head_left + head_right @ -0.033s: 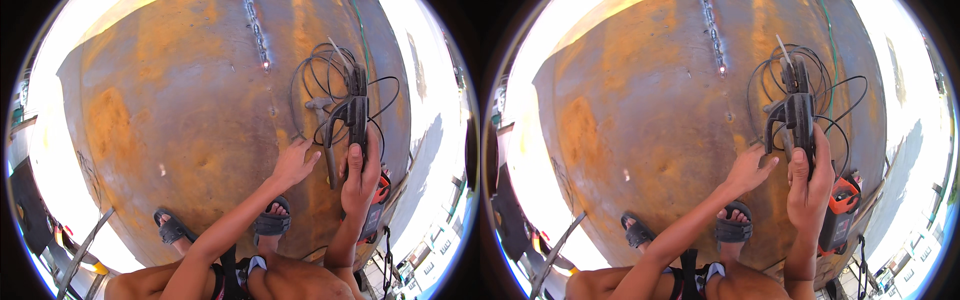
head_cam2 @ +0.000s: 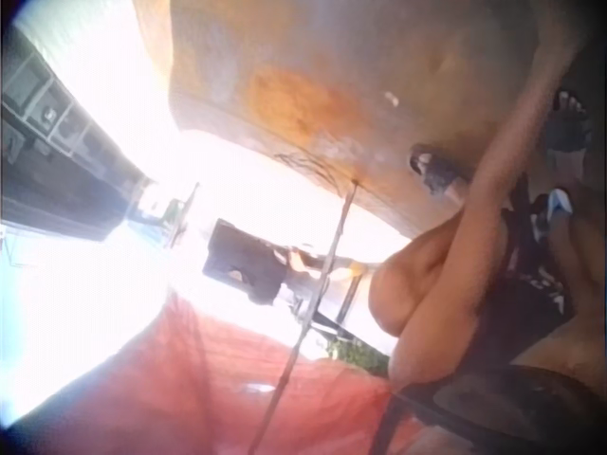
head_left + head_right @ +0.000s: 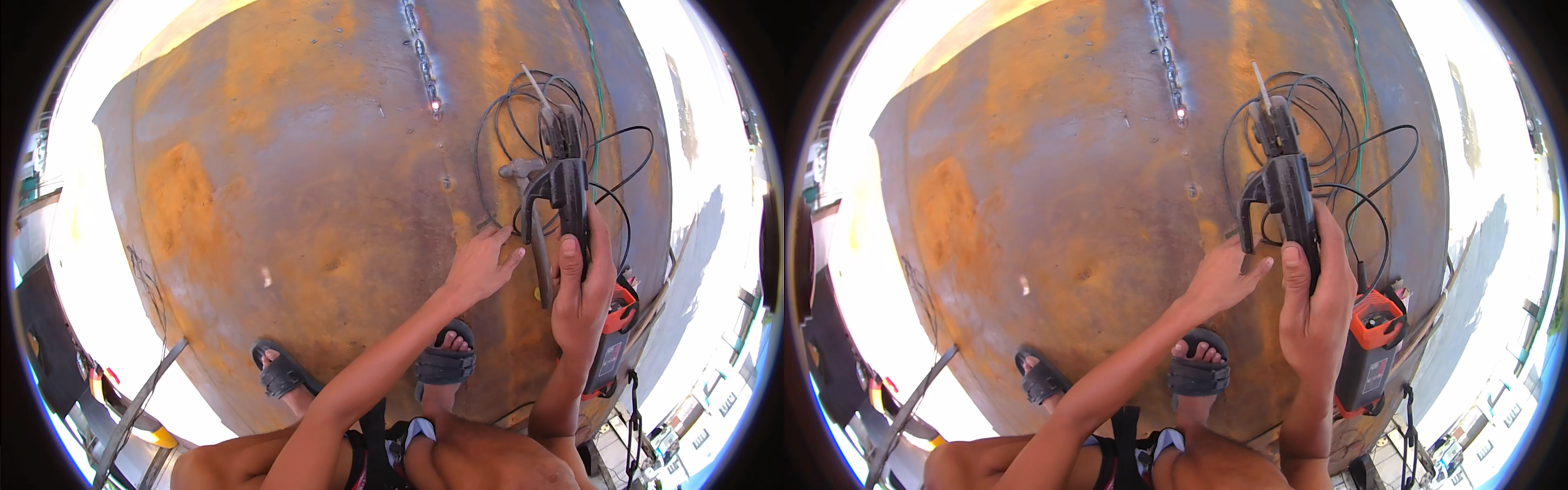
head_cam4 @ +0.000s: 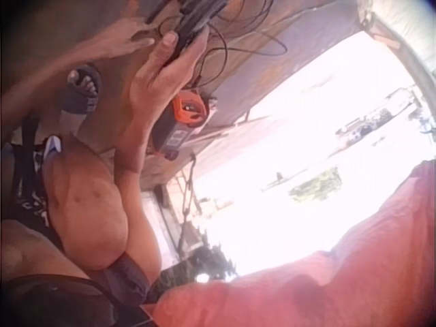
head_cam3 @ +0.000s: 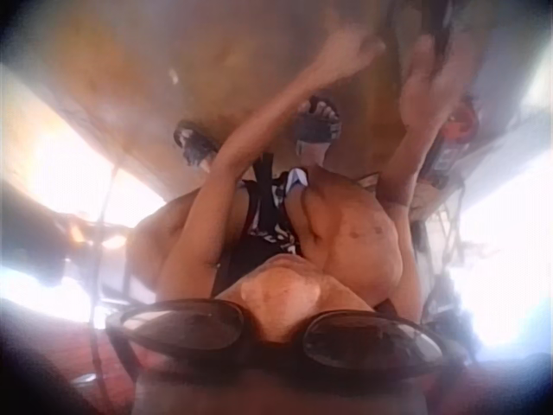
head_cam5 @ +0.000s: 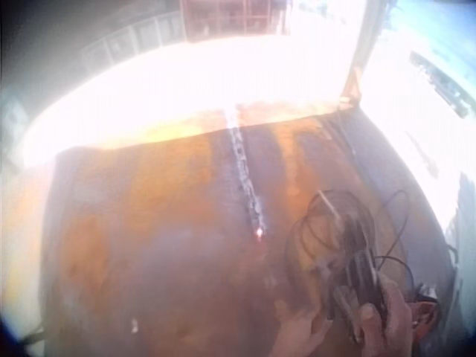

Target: The person sits on a large curved metal surface and uses a welding torch to create a continuous weld bead along a seam. They periodically stop to chip away slag with a hammer and resume welding, extending the bead along the seam.

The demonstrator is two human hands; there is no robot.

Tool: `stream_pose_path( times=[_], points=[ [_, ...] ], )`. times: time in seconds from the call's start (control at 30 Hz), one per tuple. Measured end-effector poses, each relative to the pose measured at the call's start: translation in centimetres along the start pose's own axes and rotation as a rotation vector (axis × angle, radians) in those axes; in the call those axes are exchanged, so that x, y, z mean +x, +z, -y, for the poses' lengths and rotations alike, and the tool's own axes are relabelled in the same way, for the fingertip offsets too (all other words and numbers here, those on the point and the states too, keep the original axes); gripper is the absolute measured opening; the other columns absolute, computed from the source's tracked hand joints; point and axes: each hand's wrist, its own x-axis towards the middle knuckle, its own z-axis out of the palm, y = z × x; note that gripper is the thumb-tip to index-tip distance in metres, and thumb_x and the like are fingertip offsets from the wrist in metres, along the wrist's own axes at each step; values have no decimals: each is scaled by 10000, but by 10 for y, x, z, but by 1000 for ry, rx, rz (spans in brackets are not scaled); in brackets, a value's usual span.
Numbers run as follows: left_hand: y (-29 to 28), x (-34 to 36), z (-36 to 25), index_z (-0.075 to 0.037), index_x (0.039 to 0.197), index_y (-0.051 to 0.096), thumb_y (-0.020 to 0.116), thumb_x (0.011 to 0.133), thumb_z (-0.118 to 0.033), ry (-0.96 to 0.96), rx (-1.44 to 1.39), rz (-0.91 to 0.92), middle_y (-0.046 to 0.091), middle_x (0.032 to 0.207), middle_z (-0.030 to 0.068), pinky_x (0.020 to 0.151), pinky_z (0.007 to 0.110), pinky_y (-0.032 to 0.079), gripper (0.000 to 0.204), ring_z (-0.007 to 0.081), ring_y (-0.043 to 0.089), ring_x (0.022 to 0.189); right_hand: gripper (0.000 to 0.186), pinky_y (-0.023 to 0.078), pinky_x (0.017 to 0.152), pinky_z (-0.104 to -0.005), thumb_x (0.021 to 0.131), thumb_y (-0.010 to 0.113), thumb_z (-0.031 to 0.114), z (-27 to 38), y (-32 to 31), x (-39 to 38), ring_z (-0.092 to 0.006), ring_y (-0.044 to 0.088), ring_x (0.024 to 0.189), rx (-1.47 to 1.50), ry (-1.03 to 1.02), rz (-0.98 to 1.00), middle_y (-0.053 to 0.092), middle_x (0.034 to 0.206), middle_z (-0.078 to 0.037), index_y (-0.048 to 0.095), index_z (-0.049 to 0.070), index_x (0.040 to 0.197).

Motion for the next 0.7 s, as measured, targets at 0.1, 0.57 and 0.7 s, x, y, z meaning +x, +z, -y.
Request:
stream_pose_path(
  times=[0.1,0.57,0.7],
  points=[
    [-26,10,-5,52,1225,704,679,1029,-384,-71,126,43,730,1153,248,909,550,551,479,467,700,1076,468,546,882,-452,1131,559,239,-36,41,15,-407,723,1041,-98,-258,11,703,1244,-241,494,-29,1509],
    [-79,-7,51,-111,1402,693,781,861,-611,157,424,-263,406,1663,222,1167,859,94,742,584,119,1597,495,537,970,-484,1117,556,159,-73,110,19,-466,673,1196,139,-167,112,660,1344,-296,458,-35,1562],
    [-74,-6,56,-108,1386,705,786,847,-614,170,430,-280,394,1671,222,1149,875,96,743,590,109,1597,496,542,933,-474,1110,564,148,-72,112,20,-455,681,1122,110,-168,118,678,1263,-279,461,-35,1560]
  ],
)
